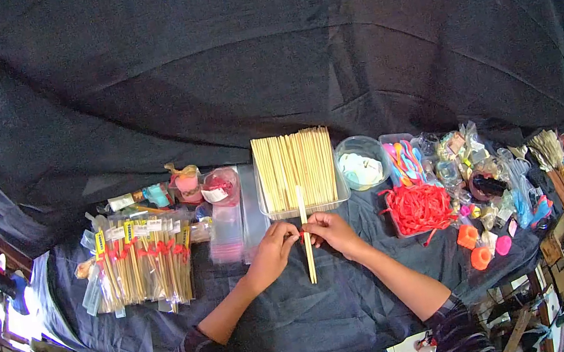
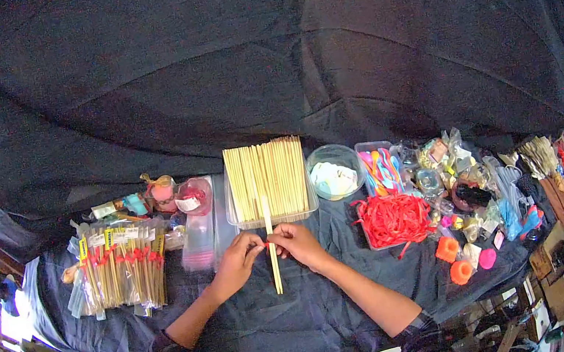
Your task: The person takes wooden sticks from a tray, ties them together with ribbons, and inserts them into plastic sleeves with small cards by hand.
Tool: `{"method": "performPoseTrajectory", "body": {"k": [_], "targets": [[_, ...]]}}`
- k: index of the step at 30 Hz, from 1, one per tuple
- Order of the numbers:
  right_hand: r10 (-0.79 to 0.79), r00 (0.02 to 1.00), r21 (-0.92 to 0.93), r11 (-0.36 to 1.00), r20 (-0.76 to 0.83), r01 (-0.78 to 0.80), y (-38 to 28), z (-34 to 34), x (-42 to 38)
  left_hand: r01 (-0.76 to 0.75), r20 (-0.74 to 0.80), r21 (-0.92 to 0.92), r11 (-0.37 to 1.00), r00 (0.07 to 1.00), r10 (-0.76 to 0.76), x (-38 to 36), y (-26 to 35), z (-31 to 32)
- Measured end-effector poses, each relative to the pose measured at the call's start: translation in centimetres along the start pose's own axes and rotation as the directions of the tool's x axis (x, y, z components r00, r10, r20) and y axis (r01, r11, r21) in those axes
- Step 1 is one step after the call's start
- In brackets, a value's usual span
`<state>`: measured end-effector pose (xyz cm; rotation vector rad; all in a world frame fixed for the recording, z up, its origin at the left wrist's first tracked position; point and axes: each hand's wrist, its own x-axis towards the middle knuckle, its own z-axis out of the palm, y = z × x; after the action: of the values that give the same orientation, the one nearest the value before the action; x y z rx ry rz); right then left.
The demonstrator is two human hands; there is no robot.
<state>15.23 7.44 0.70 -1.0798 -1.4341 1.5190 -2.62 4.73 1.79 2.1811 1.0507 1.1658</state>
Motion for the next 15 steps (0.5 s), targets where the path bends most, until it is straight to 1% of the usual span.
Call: {"method": "performPoseTrajectory", "body": {"k": [2,3,5,6,8,12,14,15], "targets": [[-0.016,1.0,-0.006,1.0,0.014,0.016,0.1,-0.2,0.1,0.038,0.014,-0.067,0.997,0.999,-0.038,-0.1,-0.1,0.1],[-0.016,1.0,-0.007,1.0,0.014,0.016,0.0,-0.2,0.0,0.038,0.014,-0.068,0.997,0.999,-0.037,-0.1,-0.2,0.1],[-0.011,1.0,0.01,1.0,0.024,0.011,-0.2,-0.1,-0.1,0.111,0.046,-0.168,0.98,0.993,-0.105,-0.1,-0.2,0.1],[-0.012,1.0,0.01,1.0,0.024,0.011,-0.2,-0.1,-0.1,0.111,0.046,-0.167,0.98,0.993,-0.105,-0.1,-0.5,0.2],[0.004,1.0,0.018,1.0,0.021,-0.004,-0.3,-0.1,-0.2,0.121,0.102,-0.233,0.965,0.99,-0.1,-0.1,-1.0,0.2],[0.002,1.0,0.032,0.999,0.027,-0.002,0.0,-0.4,-0.1,0.156,0.108,-0.274,0.949,0.985,-0.131,-0.2,-1.2,0.4],[-0.017,0.999,0.035,0.999,0.038,0.015,0.2,-0.5,0.0,0.168,0.053,-0.331,0.929,0.986,-0.159,-0.2,-1.1,0.7],[-0.017,0.999,0.035,0.999,0.039,0.016,-0.2,-0.5,-0.1,0.167,0.051,-0.331,0.929,0.986,-0.159,-0.1,-1.0,0.7]]}}
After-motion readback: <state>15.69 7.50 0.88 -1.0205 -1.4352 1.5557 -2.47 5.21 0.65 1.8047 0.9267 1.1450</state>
